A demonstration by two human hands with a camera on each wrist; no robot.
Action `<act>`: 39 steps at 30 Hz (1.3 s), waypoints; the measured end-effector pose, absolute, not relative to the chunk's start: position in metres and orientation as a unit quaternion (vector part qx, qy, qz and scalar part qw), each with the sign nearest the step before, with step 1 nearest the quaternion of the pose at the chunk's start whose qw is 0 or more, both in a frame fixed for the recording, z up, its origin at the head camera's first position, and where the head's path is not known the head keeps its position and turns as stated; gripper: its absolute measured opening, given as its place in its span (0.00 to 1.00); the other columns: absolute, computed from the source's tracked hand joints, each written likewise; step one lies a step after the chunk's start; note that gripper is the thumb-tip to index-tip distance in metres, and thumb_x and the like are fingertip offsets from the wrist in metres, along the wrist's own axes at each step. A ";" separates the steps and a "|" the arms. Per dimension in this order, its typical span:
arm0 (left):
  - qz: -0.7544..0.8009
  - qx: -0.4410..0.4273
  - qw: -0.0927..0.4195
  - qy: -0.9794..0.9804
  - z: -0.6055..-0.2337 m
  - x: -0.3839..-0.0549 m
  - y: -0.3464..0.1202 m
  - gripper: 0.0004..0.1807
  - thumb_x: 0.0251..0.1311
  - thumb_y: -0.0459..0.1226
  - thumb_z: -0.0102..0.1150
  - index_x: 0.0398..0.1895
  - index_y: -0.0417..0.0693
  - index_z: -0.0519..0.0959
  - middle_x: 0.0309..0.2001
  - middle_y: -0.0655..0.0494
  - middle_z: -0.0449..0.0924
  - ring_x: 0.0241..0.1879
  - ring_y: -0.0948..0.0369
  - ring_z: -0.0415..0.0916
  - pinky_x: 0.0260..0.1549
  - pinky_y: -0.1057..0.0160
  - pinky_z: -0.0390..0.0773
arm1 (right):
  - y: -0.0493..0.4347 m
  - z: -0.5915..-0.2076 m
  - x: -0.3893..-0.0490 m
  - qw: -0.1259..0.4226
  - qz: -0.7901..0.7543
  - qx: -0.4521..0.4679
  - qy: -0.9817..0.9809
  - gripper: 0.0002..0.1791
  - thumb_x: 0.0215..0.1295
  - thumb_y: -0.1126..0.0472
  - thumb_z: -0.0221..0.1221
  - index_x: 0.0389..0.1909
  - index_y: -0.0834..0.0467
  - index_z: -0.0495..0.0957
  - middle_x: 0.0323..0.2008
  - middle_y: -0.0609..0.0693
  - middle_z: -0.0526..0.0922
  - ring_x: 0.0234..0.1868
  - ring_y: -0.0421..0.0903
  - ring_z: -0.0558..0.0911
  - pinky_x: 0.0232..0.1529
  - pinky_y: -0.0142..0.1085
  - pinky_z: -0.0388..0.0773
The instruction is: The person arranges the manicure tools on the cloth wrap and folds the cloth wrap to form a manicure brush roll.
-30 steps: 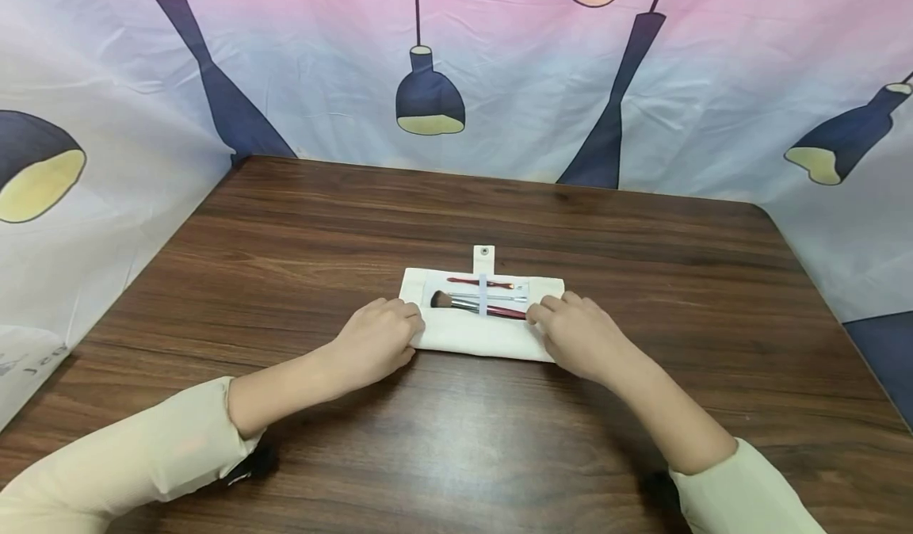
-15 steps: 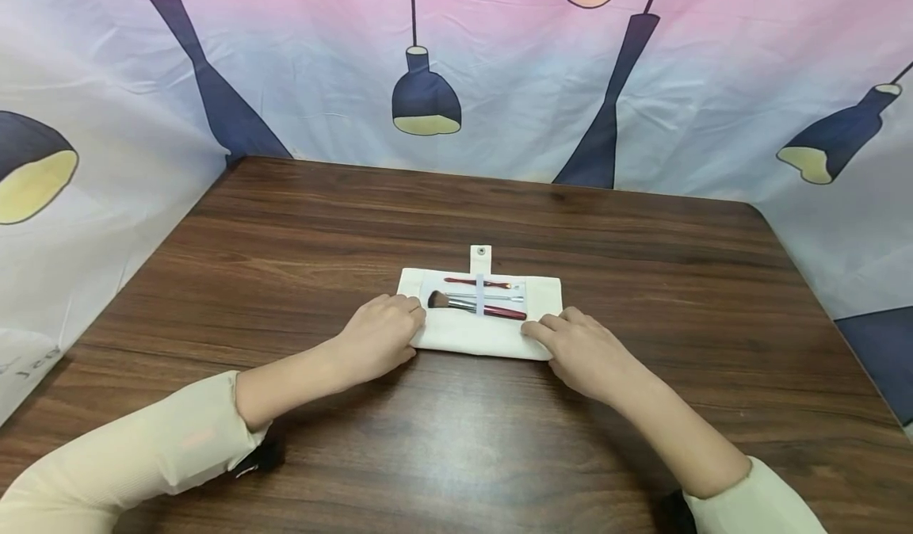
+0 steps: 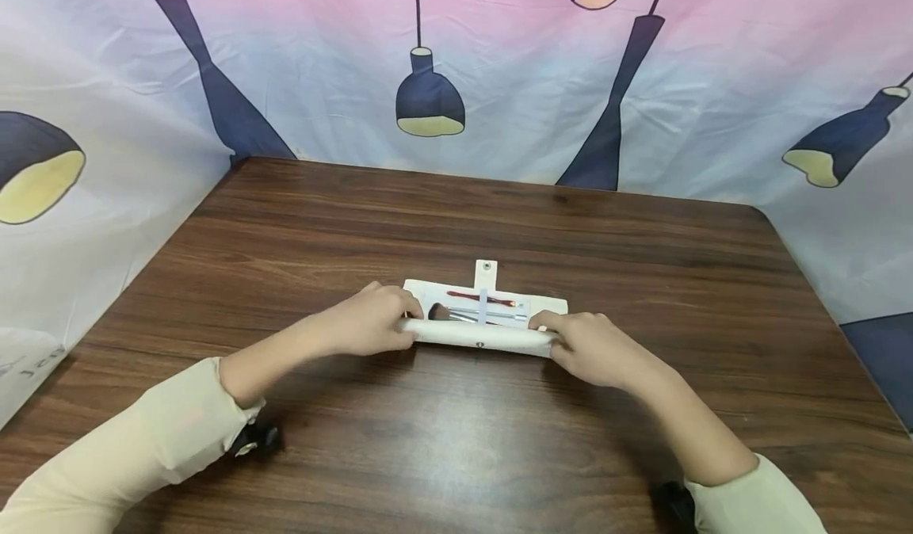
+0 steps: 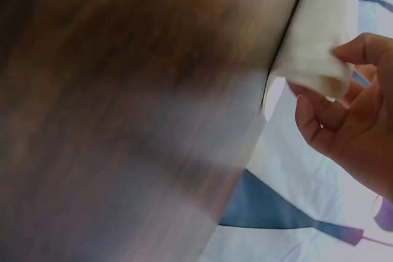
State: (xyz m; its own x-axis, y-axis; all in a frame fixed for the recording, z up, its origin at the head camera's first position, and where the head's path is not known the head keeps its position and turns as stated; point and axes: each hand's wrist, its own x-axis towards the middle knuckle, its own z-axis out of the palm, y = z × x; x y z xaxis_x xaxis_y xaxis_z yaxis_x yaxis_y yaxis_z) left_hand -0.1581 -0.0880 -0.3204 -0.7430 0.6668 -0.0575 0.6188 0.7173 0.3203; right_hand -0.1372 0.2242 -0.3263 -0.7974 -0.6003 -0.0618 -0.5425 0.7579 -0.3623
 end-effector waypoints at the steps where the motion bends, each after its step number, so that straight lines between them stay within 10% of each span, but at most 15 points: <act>1: 0.169 0.347 0.107 0.916 -0.320 -0.161 -0.090 0.04 0.54 0.39 0.60 0.29 0.49 0.79 0.24 0.63 0.72 0.25 0.63 0.65 0.35 0.60 0.64 | 0.226 -0.326 -0.138 0.099 -0.180 -0.297 0.932 0.19 0.58 0.69 0.51 0.50 0.54 0.73 0.18 0.40 0.69 0.13 0.33 0.57 0.20 0.32 0.61; 12: 0.294 0.300 0.237 0.876 -0.319 -0.173 -0.103 0.17 0.65 0.40 0.50 0.50 0.37 0.76 0.45 0.52 0.79 0.40 0.63 0.74 0.42 0.61 0.72 | 0.236 -0.332 -0.147 0.152 -0.295 -0.263 0.906 0.14 0.60 0.71 0.50 0.45 0.56 0.75 0.39 0.48 0.78 0.36 0.44 0.74 0.35 0.37 0.72; 25: 0.262 0.247 0.196 0.912 -0.330 -0.174 -0.095 0.17 0.66 0.39 0.48 0.49 0.36 0.75 0.21 0.57 0.72 0.13 0.65 0.52 0.29 0.64 0.67 | 0.226 -0.339 -0.163 0.111 -0.285 -0.236 0.922 0.08 0.65 0.69 0.50 0.40 0.59 0.76 0.38 0.51 0.77 0.31 0.44 0.72 0.32 0.38 0.70; 29: 0.230 0.259 0.170 0.922 -0.331 -0.172 -0.093 0.16 0.66 0.39 0.48 0.49 0.36 0.75 0.34 0.51 0.77 0.35 0.58 0.74 0.48 0.58 0.69 | 0.226 -0.342 -0.165 0.100 -0.259 -0.233 0.932 0.07 0.65 0.68 0.51 0.41 0.60 0.76 0.39 0.52 0.76 0.34 0.46 0.72 0.35 0.40 0.70; 32: 0.207 0.275 0.142 0.928 -0.333 -0.171 -0.091 0.15 0.66 0.38 0.48 0.50 0.38 0.75 0.49 0.49 0.75 0.56 0.52 0.66 0.56 0.55 0.63 | 0.225 -0.342 -0.167 0.093 -0.240 -0.238 0.937 0.07 0.64 0.67 0.52 0.41 0.61 0.76 0.36 0.51 0.74 0.34 0.46 0.71 0.34 0.40 0.69; 39: 0.196 0.364 0.062 0.908 -0.335 -0.171 -0.083 0.17 0.60 0.26 0.50 0.52 0.45 0.74 0.47 0.52 0.75 0.48 0.56 0.70 0.51 0.54 0.67 | 0.216 -0.337 -0.174 0.099 -0.203 -0.269 0.936 0.10 0.59 0.74 0.53 0.40 0.61 0.76 0.33 0.51 0.74 0.34 0.47 0.72 0.34 0.41 0.69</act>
